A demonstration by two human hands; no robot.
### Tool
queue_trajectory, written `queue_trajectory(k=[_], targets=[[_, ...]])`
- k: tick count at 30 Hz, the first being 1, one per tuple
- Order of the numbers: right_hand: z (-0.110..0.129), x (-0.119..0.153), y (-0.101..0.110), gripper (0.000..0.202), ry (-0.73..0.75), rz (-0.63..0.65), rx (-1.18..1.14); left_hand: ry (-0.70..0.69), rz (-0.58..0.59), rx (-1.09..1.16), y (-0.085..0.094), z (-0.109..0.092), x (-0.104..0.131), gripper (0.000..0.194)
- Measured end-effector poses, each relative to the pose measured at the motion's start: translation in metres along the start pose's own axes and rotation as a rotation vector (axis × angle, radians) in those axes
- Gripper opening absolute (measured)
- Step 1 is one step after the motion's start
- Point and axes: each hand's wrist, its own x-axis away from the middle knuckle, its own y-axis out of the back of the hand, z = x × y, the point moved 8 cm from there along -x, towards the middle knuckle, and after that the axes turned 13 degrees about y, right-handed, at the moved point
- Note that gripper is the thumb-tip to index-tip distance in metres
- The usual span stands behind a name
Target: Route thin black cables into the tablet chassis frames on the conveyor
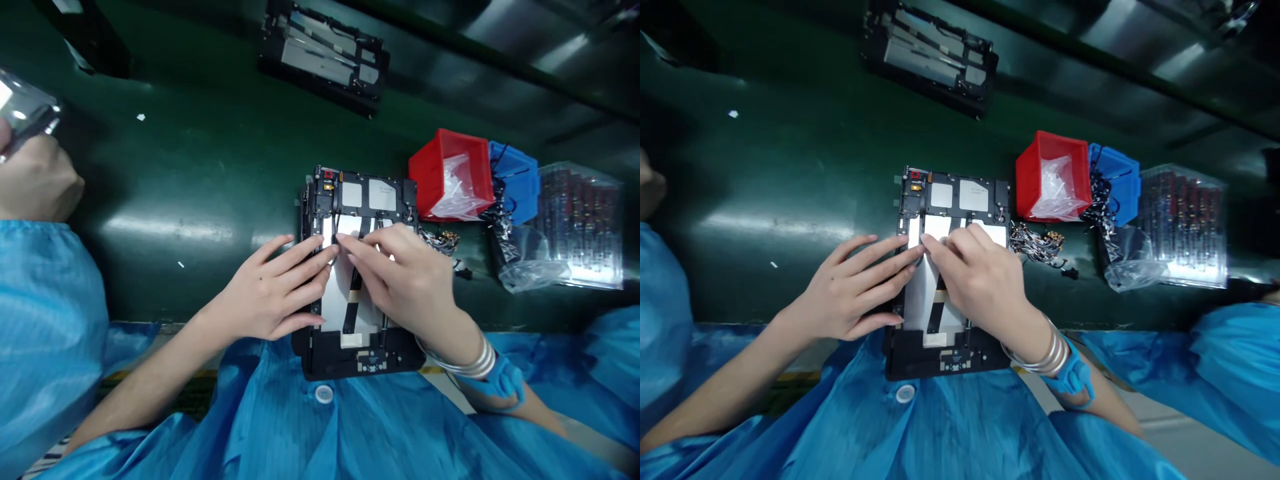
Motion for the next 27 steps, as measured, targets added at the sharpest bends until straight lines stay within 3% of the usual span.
queue_trajectory(k=[4,7,9,12,14,18,20,23,25,27], targets=[[0.001,-0.003,-0.008,0.028,0.035,-0.02,0.138,0.006,-0.009,-0.041,-0.001,0.0,-0.001,0.047],[-0.008,0.0,-0.001,0.028,-0.014,-0.061,0.092,0.053,-0.041,0.045,0.002,-0.001,0.002,0.049],[-0.02,0.016,0.013,0.028,-0.137,-0.133,0.031,0.162,-0.156,0.172,0.01,0.001,0.01,0.053],[-0.042,0.065,0.027,0.03,-0.472,-0.235,-0.028,0.461,-0.335,0.281,0.013,0.006,0.033,0.053],[-0.047,0.097,0.018,0.033,-0.643,-0.178,-0.114,0.613,-0.296,0.274,0.002,0.0,0.047,0.05],[-0.034,0.124,-0.011,0.046,-0.805,-0.056,-0.496,0.657,-0.172,0.332,-0.008,-0.025,0.057,0.062],[-0.031,0.123,-0.014,0.05,-0.888,-0.136,-0.669,0.72,-0.16,0.39,-0.001,-0.024,0.06,0.062],[-0.039,0.107,-0.012,0.051,-0.93,-0.356,-0.904,0.902,-0.166,0.636,0.011,-0.001,0.056,0.058],[-0.053,0.095,-0.01,0.05,-0.896,-0.525,-1.047,1.036,-0.183,0.917,0.015,0.021,0.039,0.06],[-0.071,0.09,-0.006,0.046,-0.861,-0.682,-1.145,1.134,-0.196,1.155,0.017,0.041,0.005,0.057]])
